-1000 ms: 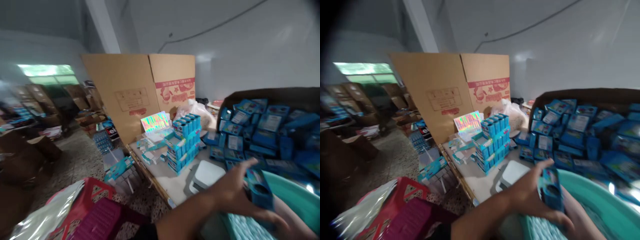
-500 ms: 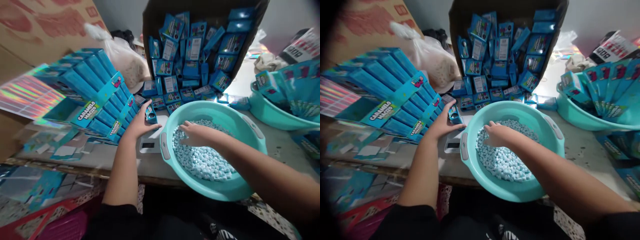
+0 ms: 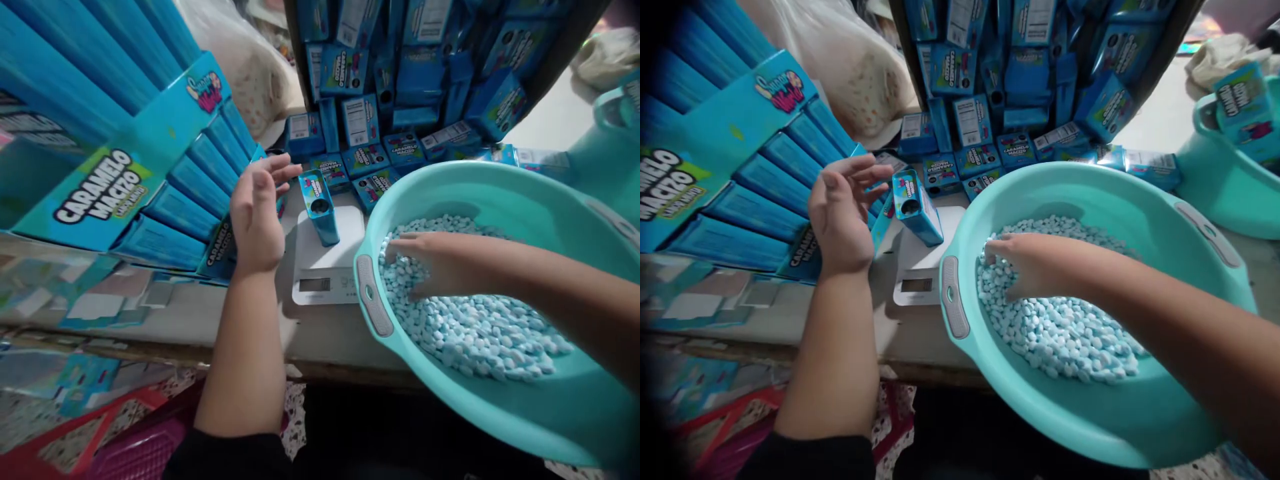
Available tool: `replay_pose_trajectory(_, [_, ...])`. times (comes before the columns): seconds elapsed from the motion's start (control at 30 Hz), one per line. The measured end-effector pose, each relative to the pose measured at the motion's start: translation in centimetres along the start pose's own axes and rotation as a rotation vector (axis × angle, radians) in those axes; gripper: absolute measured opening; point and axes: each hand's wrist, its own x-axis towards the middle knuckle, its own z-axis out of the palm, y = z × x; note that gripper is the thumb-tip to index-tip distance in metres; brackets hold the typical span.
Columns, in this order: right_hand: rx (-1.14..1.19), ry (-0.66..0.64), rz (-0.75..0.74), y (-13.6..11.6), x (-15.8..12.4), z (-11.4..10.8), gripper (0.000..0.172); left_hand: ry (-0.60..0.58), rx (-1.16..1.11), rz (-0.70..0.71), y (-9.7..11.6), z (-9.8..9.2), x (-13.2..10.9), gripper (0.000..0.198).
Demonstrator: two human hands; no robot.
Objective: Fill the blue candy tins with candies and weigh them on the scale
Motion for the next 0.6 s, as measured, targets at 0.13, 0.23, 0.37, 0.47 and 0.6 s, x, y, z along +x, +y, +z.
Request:
replay_pose_trajectory(0.13, [-0.013, -0.038, 0.094, 0.8, 0.3, -0.5, 0.031, 0.043, 0.119, 0.080, 0.1, -0.1, 0.0, 0.051])
replay_pose_trajectory(0.23, [-0.011, -0.022, 0.125, 1.3, 0.1, -1.1, 0.021, 0.142, 0.105, 0.066, -0.4, -0.3, 0.3, 0.054])
replay_pose_trajectory(0.37, [-0.021, 0.030, 0.145, 1.1, 0.0, -1.8, 0.018, 0.171, 0.082, 0.030, -0.9, -0.4, 0.4, 0.058])
replay_pose_trajectory(0.47, [-0.022, 0.073, 0.171, 0.3, 0.0, -2.2, 0.016, 0.156, 0.095, 0.011, -0.9, -0.1, 0.4, 0.058])
replay_pose_trajectory(0.6, [-0.014, 0.123, 0.189, -0.2, 0.1, -2.4, 0.015, 0.105, 0.112, 0.000, -0.6, 0.0, 0.2, 0.061])
